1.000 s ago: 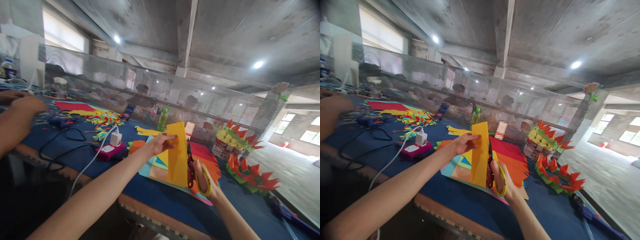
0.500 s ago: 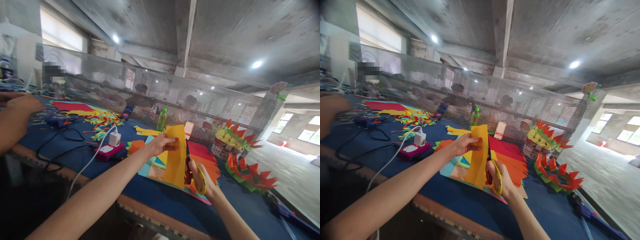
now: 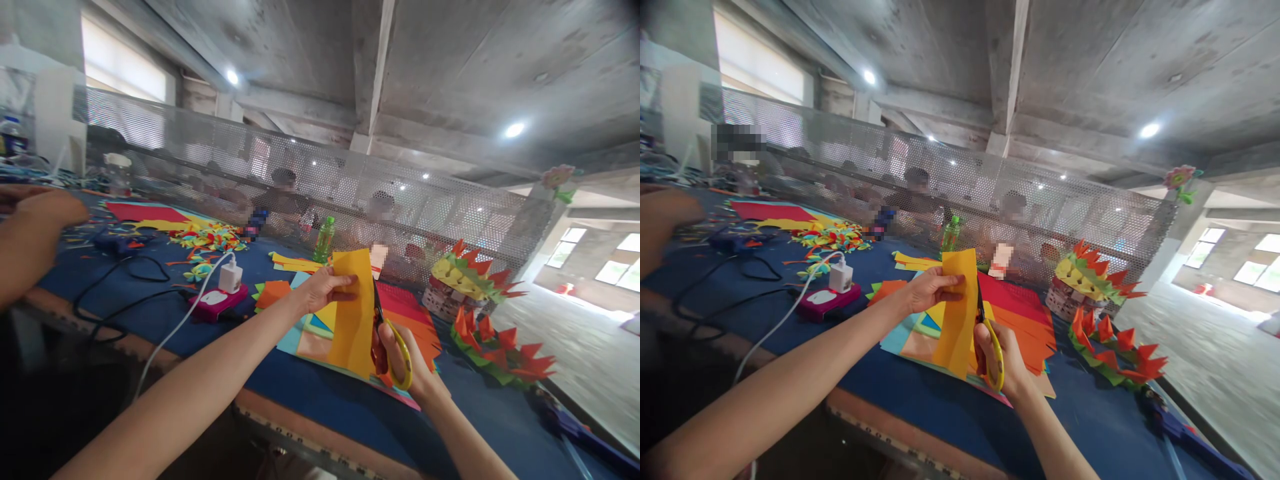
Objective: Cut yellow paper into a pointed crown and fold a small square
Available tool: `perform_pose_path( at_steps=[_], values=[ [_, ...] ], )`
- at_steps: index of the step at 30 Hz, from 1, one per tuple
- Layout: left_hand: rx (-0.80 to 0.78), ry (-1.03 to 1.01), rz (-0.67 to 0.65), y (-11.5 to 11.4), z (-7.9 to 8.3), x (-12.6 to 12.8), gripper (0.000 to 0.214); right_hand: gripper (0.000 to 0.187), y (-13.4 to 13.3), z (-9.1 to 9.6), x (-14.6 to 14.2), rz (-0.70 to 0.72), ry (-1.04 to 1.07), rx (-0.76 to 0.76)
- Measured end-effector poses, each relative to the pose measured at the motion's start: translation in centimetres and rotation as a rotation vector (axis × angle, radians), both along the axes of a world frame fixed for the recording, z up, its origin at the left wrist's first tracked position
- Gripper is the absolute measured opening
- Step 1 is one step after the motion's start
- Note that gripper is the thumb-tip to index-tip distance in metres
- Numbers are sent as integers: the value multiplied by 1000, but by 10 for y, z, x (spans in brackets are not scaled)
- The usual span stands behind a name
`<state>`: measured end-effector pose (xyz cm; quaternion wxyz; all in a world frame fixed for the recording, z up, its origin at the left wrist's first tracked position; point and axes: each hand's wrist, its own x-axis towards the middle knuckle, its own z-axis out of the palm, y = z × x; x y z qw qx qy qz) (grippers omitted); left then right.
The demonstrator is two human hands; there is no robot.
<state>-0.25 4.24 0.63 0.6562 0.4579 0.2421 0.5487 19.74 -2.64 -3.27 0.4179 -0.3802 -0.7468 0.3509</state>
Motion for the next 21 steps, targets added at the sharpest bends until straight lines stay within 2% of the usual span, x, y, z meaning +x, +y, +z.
perform_pose_path(
  at_steps=[6,15,21],
  values=[
    [-17,-16,12,-1,1,0,11,62,7,-6,-1,-53,42,-15],
    [13,-23,-34,1,-3,-2,14,66,4,-1,-8,-157,78,-108],
    [11,-16,-30,1,-3,-1,14,63,2,-1,-6,-135,75,-103]
  ],
)
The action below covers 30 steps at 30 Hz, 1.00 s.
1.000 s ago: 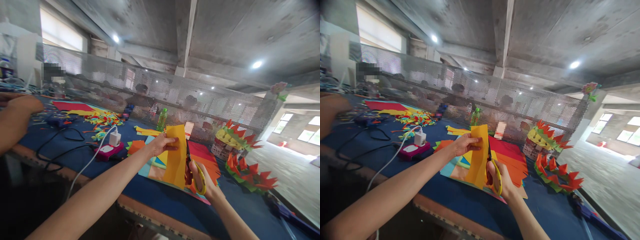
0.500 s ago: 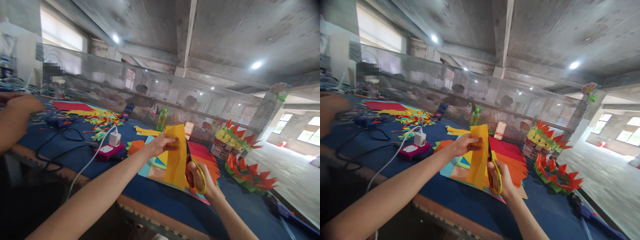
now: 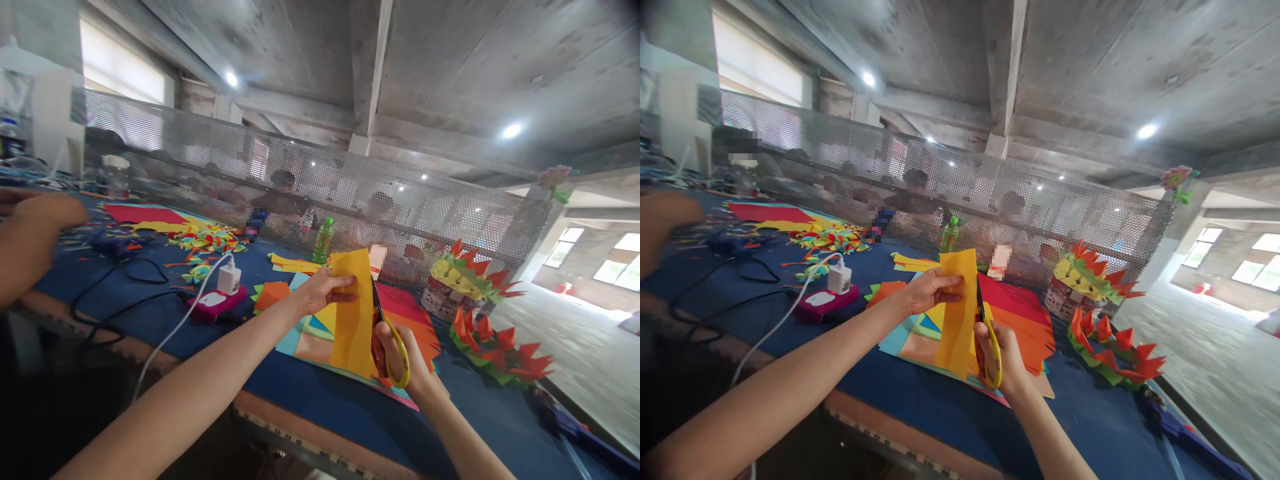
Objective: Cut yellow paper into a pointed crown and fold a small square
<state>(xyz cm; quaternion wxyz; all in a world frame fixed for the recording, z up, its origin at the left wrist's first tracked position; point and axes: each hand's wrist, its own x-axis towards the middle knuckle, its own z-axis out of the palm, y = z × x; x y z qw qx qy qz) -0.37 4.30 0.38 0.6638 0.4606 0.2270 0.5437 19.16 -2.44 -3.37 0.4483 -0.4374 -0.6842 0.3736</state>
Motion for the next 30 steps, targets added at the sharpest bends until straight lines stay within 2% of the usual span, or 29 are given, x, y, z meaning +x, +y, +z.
perform_pose_path(
  at_steps=[6,14,23,30],
  values=[
    [0,-13,9,0,-2,2,12,61,0,-1,3,74,-33,34],
    [27,40,-40,-5,-3,5,22,66,-13,19,1,45,-128,121],
    [39,32,-76,-5,-10,11,30,72,-6,10,3,11,-176,140],
    [49,15,-88,-5,-11,10,35,74,-8,9,0,-32,-132,91]
  ],
)
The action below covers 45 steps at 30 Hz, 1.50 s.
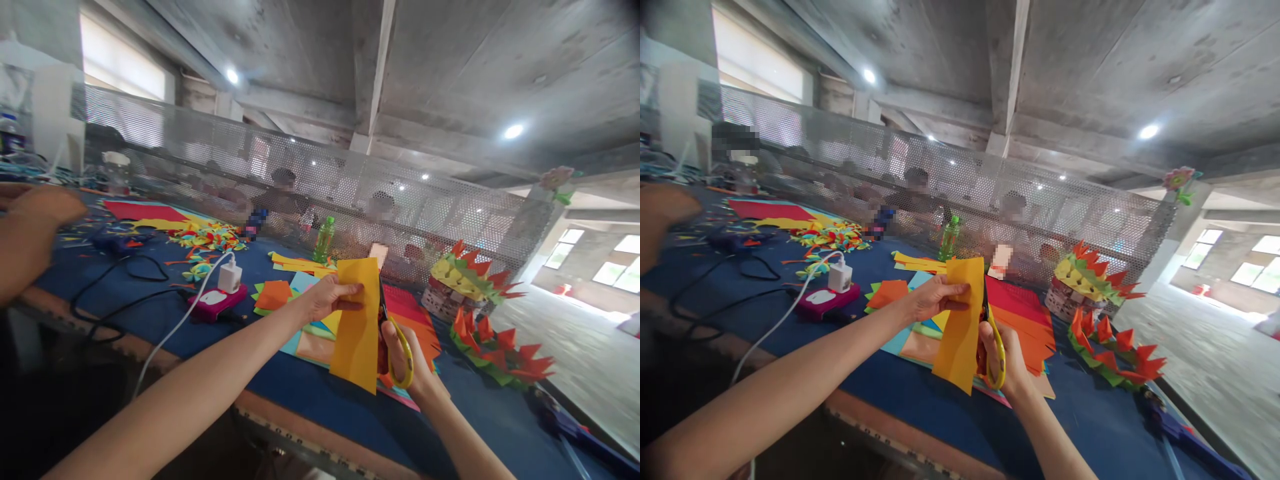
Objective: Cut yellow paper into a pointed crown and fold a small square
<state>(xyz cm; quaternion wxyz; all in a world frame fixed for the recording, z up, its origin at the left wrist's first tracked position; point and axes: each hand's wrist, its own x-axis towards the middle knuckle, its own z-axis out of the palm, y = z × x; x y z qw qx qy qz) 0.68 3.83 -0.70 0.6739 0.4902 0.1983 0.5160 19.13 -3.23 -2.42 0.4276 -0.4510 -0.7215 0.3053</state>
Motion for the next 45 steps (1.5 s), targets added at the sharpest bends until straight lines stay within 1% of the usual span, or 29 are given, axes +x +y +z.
perform_pose_path(
  at_steps=[6,13,20,29,38,45],
  values=[
    [-5,-2,3,-1,1,0,36,71,4,-5,-1,-37,62,-35],
    [-5,1,13,-2,3,0,34,67,9,-10,-1,-40,108,-53],
    [-16,-17,20,-1,2,0,32,63,4,-6,2,37,97,-31],
    [-16,20,8,0,0,1,33,65,12,-11,10,93,50,50],
    [-25,32,-5,-3,1,2,35,68,7,-4,7,63,21,63],
    [-77,39,-28,-2,1,2,32,69,8,-1,8,54,9,65]
  ],
)
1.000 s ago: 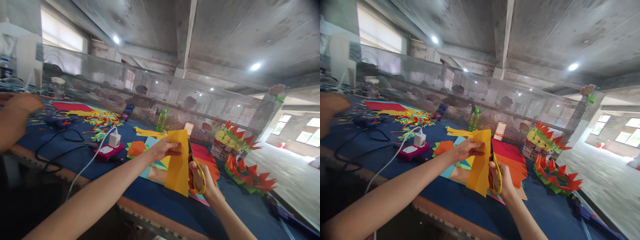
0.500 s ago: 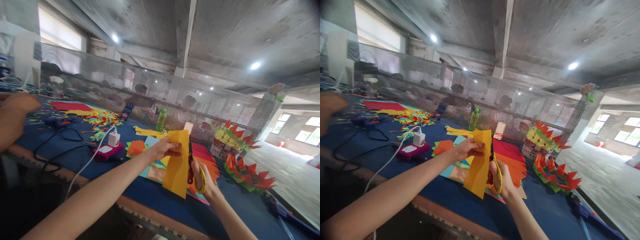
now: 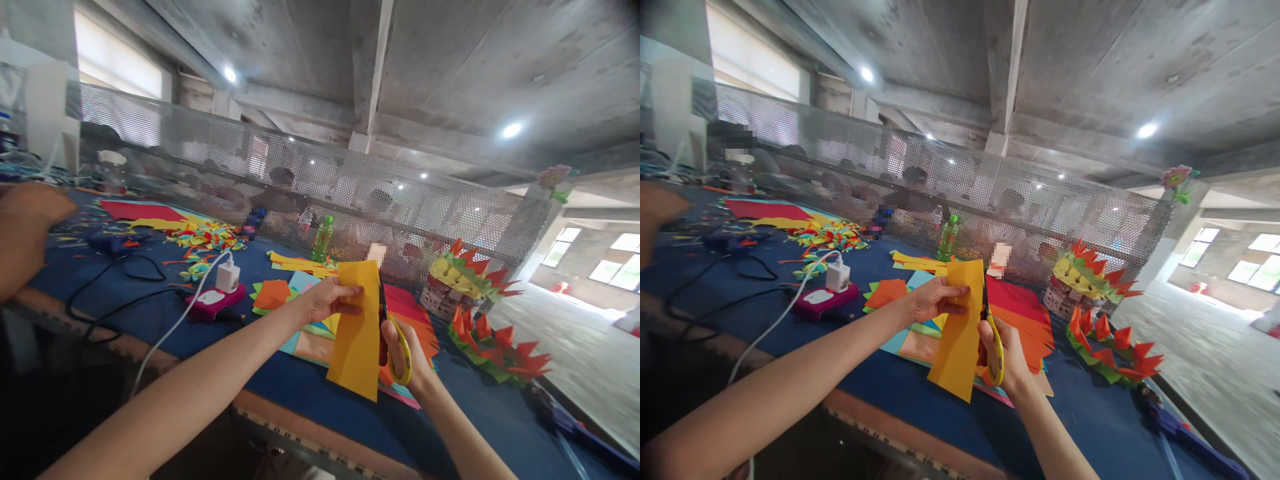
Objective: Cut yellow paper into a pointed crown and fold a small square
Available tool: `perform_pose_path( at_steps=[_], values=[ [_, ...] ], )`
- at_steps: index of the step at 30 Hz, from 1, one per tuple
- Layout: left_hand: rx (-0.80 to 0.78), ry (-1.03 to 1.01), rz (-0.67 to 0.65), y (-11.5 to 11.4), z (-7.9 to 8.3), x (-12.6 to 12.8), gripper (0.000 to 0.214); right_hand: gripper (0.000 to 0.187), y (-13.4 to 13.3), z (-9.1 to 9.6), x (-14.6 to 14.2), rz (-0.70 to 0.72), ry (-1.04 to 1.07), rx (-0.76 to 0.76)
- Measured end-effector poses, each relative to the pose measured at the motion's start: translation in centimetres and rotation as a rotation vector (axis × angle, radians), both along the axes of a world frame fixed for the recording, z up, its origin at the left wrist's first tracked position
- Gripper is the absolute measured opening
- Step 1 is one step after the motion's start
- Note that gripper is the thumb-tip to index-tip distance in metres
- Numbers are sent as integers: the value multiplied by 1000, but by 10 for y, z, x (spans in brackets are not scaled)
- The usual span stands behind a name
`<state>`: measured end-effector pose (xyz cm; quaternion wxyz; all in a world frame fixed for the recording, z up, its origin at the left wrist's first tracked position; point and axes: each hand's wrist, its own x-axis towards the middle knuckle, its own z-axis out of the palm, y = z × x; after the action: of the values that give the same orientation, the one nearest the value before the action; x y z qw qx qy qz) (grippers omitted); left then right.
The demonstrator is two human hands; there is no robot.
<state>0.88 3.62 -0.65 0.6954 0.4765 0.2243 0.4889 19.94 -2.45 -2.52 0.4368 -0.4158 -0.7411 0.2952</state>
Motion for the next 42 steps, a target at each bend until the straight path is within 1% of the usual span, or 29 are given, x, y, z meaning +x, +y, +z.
perform_pose_path(
  at_steps=[4,8,16,20,23,26,28,32,35,38,40,42],
  values=[
    [-34,-1,-6,-1,2,0,29,68,-1,1,-1,-11,1,3],
    [-64,-12,-13,-2,2,-1,27,66,1,-5,-1,-44,34,-28],
    [-22,-34,-58,4,-3,-2,33,64,10,-16,0,-76,143,-122],
    [-15,-28,-58,2,0,-3,34,62,12,-19,0,-66,179,-139],
    [-31,-23,-6,0,7,-7,28,63,10,-16,-1,-92,174,-139],
    [-67,-67,121,1,16,-14,15,66,6,-10,-4,-116,166,-147],
    [-81,-87,180,3,22,-20,14,67,3,-7,-6,-109,147,-150],
    [-80,-64,192,6,27,-29,22,69,0,-5,-8,-51,113,-175],
    [-75,-25,163,8,27,-33,25,68,1,-8,-6,3,102,-186],
    [23,34,117,10,27,-37,39,66,3,-12,-4,37,99,-208],
    [117,102,118,11,27,-41,49,65,5,-14,-3,46,91,-224],
    [188,166,133,13,28,-44,53,64,6,-16,-2,68,74,-219]
  ],
)
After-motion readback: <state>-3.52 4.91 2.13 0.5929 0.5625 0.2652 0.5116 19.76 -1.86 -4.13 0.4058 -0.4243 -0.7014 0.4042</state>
